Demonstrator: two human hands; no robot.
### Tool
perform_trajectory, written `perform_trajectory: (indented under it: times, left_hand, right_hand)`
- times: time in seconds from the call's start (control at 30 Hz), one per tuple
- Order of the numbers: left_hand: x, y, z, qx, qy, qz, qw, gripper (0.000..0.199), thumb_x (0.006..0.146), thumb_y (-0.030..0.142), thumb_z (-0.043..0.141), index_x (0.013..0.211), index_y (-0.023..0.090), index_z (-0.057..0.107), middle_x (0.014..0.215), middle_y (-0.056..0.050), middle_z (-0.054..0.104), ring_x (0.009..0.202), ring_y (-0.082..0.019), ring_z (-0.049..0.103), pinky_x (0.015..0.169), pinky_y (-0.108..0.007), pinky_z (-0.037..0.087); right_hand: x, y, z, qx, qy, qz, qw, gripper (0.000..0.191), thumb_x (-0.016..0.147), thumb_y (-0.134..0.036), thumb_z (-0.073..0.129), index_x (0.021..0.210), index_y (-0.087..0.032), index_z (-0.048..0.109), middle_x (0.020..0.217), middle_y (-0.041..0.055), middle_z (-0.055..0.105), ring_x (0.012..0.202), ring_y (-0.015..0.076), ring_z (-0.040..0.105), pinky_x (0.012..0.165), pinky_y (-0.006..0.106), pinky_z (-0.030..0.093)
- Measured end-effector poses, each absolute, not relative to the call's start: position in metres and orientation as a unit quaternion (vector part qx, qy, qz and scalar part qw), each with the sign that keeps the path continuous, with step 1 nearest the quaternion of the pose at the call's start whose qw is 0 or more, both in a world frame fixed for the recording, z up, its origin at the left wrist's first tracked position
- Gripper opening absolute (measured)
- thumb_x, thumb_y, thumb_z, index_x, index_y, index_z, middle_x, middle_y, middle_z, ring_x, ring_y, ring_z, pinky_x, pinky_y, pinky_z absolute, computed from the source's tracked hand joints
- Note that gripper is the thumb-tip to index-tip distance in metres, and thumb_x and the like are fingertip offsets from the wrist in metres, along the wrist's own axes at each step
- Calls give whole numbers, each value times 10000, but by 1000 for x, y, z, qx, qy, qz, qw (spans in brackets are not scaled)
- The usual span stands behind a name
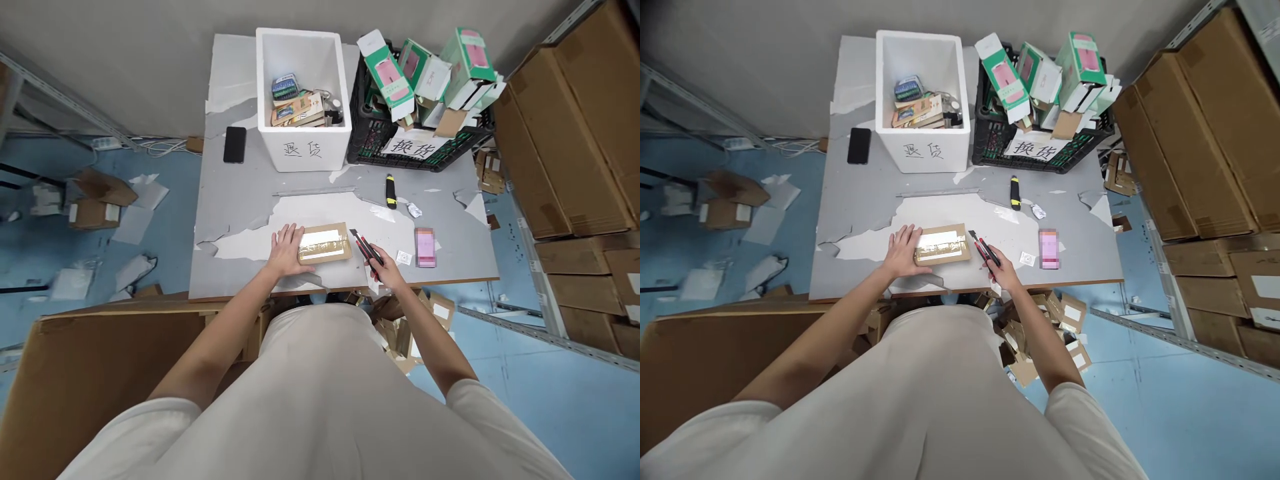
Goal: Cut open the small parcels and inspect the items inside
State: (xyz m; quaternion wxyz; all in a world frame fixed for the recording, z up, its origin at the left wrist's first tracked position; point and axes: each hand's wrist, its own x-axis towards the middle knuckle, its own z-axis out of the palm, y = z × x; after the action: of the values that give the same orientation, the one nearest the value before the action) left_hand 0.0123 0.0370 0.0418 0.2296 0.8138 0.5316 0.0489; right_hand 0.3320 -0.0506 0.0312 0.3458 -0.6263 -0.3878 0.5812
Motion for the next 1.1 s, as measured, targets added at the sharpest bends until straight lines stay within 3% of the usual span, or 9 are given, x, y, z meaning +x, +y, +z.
perform_trajectory:
  times: [0.33,0.6,0.9,1.1]
  left_hand:
    - [14,36,37,817,527,93,217,1244,431,671,779,1443,139,291,1480,-231,306,1390,-444,201,1138,-551,141]
    - [15,39,23,812,532,122,207,1140,437,482,800,1413,129,327,1421,-215,351,1331,-430,289,1133,-533,200]
    - [14,38,19,823,516,141,188,1166,418,503,791,1403,101,315,1408,-236,338,1298,-441,316,1093,-567,256]
    - [14,38,18,825,514,148,184,1160,426,489,793,1409,109,308,1407,-232,340,1292,-440,322,1083,-571,272]
  right_hand:
    - [336,-43,33,-596,-382,619,340,744,782,-492,638,1435,-230,397,778,14,681,420,71,498,329,187,363]
    - [356,-32,41,-571,-451,637,253,709,799,-446,637,1439,-245,405,628,-48,570,401,67,443,357,195,345]
    - [375,-33,52,-546,-467,682,137,661,856,-447,584,1456,-274,366,603,-61,491,404,54,383,370,185,358]
    - [378,-46,55,-546,-455,688,144,699,847,-466,594,1465,-252,346,629,-53,493,417,56,392,374,188,355]
